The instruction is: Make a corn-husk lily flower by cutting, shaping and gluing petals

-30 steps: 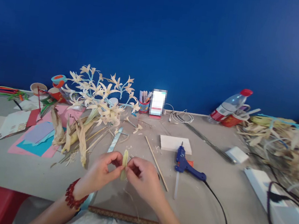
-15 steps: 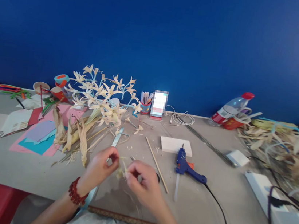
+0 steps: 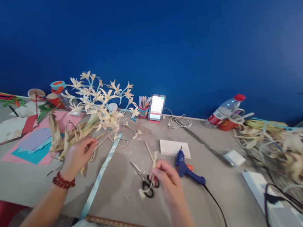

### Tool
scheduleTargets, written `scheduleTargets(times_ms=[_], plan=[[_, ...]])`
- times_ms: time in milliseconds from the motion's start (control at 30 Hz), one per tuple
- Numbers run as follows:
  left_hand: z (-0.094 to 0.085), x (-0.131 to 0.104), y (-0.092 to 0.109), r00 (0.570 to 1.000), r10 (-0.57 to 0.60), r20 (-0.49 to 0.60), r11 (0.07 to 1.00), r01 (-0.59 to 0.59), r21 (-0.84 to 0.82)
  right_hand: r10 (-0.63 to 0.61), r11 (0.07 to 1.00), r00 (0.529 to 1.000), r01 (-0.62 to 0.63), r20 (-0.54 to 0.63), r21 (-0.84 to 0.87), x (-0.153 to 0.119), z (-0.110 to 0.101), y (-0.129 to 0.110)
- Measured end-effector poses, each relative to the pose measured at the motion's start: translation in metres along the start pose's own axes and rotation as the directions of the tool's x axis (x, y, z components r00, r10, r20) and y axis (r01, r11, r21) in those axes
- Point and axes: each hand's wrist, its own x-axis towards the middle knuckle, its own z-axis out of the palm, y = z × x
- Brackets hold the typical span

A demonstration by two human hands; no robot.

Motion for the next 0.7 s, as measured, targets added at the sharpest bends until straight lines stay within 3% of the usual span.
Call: scheduleTargets(times_ms=[100,167,233,333,400,500,700], plan=[[0.002,-0.016,0.045,0.982,0.099,0.163,0.911,-0.024,-0.411,0.056,0.995,0.988,-0.044,0.142,-0.087,-0.004,0.019,0.014],[0.007,-0.025,0.073,0.914,0.215,0.343,0.798,0.037,-0.601,0.067,0.986,0.971,-0.03,0.231,-0.161,-0.005,0.026,0.016],[0.014,-0.03,0.092,0.848,0.265,0.458,0.672,0.179,-0.719,0.072,0.973,0.95,0.0,0.305,-0.23,-0.004,0.031,0.015],[0.024,-0.031,0.104,0.81,0.25,0.53,0.467,0.379,-0.799,0.075,0.956,0.927,0.038,0.369,-0.29,-0.002,0.033,0.012],[0.027,-0.03,0.106,0.799,0.22,0.559,0.393,0.452,-0.801,0.086,0.949,0.921,0.04,0.379,-0.312,-0.001,0.034,0.011],[0.027,-0.029,0.105,0.811,0.162,0.563,0.383,0.474,-0.793,0.084,0.95,0.923,0.04,0.376,-0.31,0.001,0.034,0.01],[0.022,-0.029,0.103,0.828,0.134,0.545,0.451,0.439,-0.777,0.052,0.948,0.95,0.05,0.308,-0.314,0.002,0.038,0.01]])
